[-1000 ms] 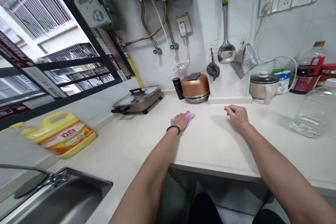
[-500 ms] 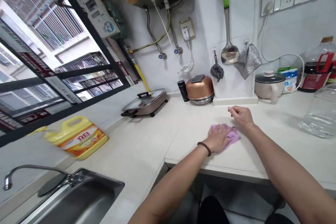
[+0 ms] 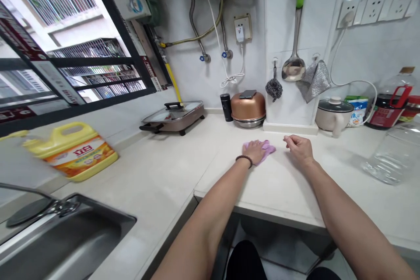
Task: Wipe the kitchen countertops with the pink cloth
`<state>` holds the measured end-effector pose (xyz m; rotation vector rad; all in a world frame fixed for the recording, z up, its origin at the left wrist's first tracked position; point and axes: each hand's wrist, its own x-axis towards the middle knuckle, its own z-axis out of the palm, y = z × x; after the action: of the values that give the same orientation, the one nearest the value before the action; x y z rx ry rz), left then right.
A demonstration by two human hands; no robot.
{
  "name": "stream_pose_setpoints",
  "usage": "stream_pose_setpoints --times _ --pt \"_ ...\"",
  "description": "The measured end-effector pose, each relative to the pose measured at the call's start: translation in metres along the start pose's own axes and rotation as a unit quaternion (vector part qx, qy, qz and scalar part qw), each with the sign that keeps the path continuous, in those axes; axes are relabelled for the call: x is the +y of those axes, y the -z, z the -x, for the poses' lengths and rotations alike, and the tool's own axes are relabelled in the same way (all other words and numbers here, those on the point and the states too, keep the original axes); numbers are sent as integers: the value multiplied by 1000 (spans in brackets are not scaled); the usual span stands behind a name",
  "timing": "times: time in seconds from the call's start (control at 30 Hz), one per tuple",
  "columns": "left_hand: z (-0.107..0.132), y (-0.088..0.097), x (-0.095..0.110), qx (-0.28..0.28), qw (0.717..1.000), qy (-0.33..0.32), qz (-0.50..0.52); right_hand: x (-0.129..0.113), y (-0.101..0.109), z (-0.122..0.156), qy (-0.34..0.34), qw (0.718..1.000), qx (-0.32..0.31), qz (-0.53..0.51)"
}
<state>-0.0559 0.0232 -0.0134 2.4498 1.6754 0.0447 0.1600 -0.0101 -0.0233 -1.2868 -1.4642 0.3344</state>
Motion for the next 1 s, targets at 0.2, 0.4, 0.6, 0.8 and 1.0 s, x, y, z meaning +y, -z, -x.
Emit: stream_pose_setpoints --times 0.2,0.4,0.6,0.8,1.0 --pt "25 -2 -56 32 998 53 -22 -1 -3 0 3 1000 -6 -2" --pt "49 -13 -70 26 999 4 -26 -3 -3 0 10 1000 -10 -9" --pt "32 -6 -68 26 999 27 -14 -15 -10 6 46 998 9 -29" --pt "9 5 -63 46 996 70 -20 -44 -5 12 81 995 29 -46" --pt "4 7 -65 63 996 56 -30 -40 87 54 122 978 166 -22"
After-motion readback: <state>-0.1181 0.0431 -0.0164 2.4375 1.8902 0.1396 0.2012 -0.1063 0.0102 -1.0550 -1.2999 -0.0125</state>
